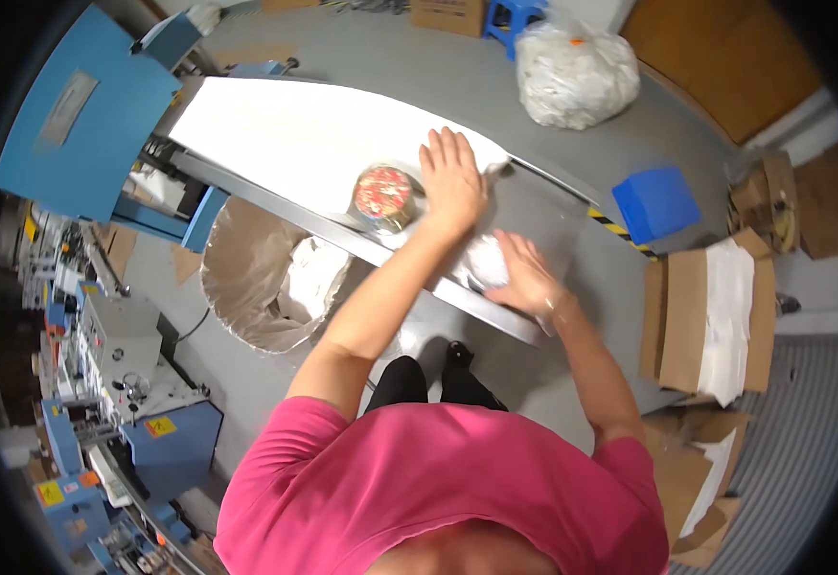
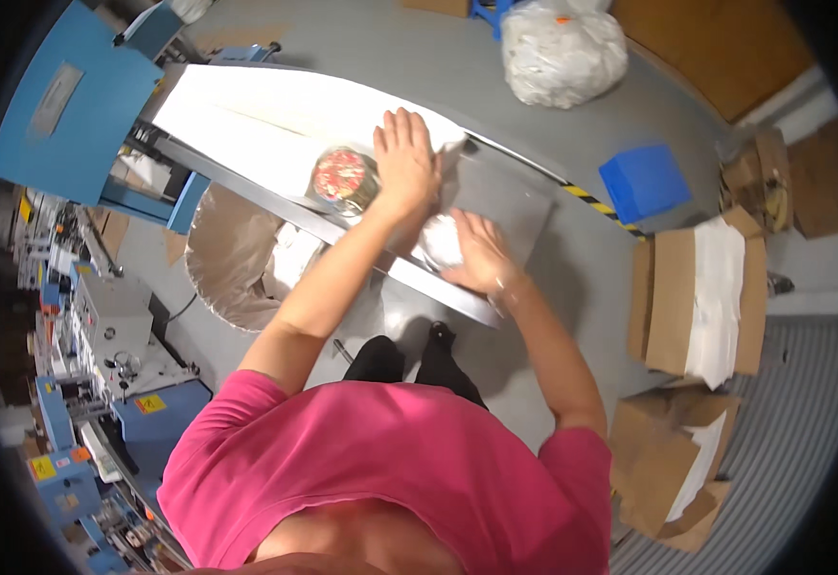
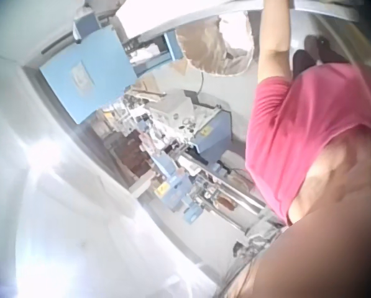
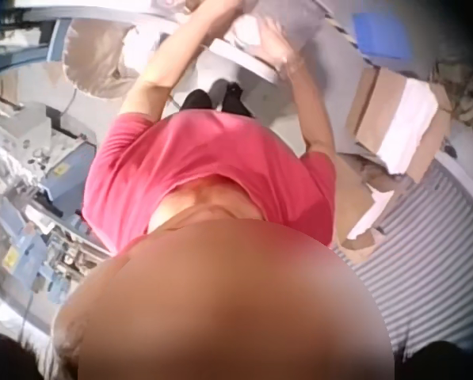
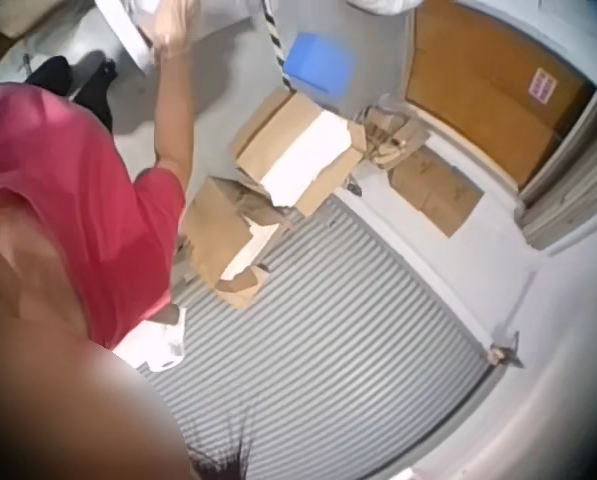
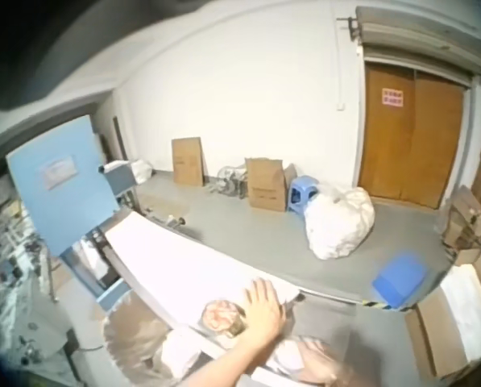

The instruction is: Manually placing stacks of white paper napkins onto a moving industrial conveyor belt.

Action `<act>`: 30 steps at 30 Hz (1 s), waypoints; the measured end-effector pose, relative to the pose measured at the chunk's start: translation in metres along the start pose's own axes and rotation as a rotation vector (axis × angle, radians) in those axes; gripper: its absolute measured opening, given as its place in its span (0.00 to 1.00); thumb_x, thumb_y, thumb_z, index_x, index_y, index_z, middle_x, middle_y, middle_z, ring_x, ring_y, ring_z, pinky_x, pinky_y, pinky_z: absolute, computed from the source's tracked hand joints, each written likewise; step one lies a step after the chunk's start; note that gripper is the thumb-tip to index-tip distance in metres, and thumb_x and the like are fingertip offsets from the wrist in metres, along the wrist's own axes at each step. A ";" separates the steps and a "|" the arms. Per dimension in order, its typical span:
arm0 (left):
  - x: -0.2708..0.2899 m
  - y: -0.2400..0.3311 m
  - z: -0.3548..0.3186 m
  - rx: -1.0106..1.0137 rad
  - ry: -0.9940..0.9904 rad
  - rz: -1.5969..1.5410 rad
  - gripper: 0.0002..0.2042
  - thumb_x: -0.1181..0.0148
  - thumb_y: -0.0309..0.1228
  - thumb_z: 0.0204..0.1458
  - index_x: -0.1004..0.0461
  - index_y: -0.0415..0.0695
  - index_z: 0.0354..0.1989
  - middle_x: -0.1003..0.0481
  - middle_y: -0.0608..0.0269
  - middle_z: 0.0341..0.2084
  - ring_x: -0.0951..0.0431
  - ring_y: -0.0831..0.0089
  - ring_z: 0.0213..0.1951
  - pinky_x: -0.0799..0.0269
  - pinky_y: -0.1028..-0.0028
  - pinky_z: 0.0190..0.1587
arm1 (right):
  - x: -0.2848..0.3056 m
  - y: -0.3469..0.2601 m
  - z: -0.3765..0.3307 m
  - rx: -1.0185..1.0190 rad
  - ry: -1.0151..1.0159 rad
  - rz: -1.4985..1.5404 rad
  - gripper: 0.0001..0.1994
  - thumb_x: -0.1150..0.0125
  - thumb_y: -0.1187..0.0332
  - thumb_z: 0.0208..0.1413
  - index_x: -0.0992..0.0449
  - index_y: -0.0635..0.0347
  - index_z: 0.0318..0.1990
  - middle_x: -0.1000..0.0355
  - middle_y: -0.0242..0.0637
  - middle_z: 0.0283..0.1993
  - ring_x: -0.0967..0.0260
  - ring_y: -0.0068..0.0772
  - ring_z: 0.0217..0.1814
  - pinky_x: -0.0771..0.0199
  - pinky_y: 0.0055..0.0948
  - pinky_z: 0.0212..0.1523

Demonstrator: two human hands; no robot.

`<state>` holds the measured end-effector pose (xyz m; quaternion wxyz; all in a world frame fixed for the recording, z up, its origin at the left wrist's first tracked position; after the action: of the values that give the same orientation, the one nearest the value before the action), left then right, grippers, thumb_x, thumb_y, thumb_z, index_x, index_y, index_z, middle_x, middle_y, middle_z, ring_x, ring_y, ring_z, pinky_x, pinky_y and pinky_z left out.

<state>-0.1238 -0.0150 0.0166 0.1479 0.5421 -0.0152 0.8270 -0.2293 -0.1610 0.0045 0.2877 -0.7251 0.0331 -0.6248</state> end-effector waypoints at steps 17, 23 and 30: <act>0.029 -0.004 0.010 -0.040 -0.069 -0.373 0.33 0.47 0.34 0.44 0.43 0.29 0.59 0.50 0.34 0.62 0.54 0.36 0.65 0.59 0.37 0.61 | 0.011 0.007 0.108 -0.632 0.102 1.471 0.33 0.52 0.42 0.58 0.40 0.58 0.61 0.32 0.37 0.54 0.37 0.29 0.58 0.36 0.27 0.56; 0.072 -0.140 0.070 -0.091 0.226 -0.348 0.14 0.47 0.25 0.40 0.31 0.33 0.38 0.32 0.39 0.39 0.34 0.41 0.46 0.39 0.48 0.49 | 0.020 -0.020 0.138 -0.511 0.278 1.781 0.32 0.49 0.45 0.58 0.38 0.62 0.60 0.33 0.36 0.56 0.33 0.30 0.54 0.33 0.26 0.53; 0.037 -0.313 0.117 0.274 0.117 -0.025 0.11 0.47 0.27 0.47 0.24 0.40 0.39 0.26 0.46 0.36 0.28 0.49 0.39 0.32 0.57 0.43 | 0.022 -0.044 0.155 -0.607 0.264 1.310 0.28 0.38 0.54 0.54 0.33 0.65 0.56 0.30 0.33 0.49 0.34 0.27 0.49 0.36 0.25 0.51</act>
<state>0.0486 0.2704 0.0559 0.0835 0.5083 0.1130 0.8497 -0.0949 -0.0748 0.0359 0.3822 -0.5231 0.6658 -0.3701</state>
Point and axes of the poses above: each hand's wrist, its own z-axis towards the middle knuckle, its own x-axis out of the back of the hand, y = z × x, the point moved 1 cm from there along z, towards the middle knuckle
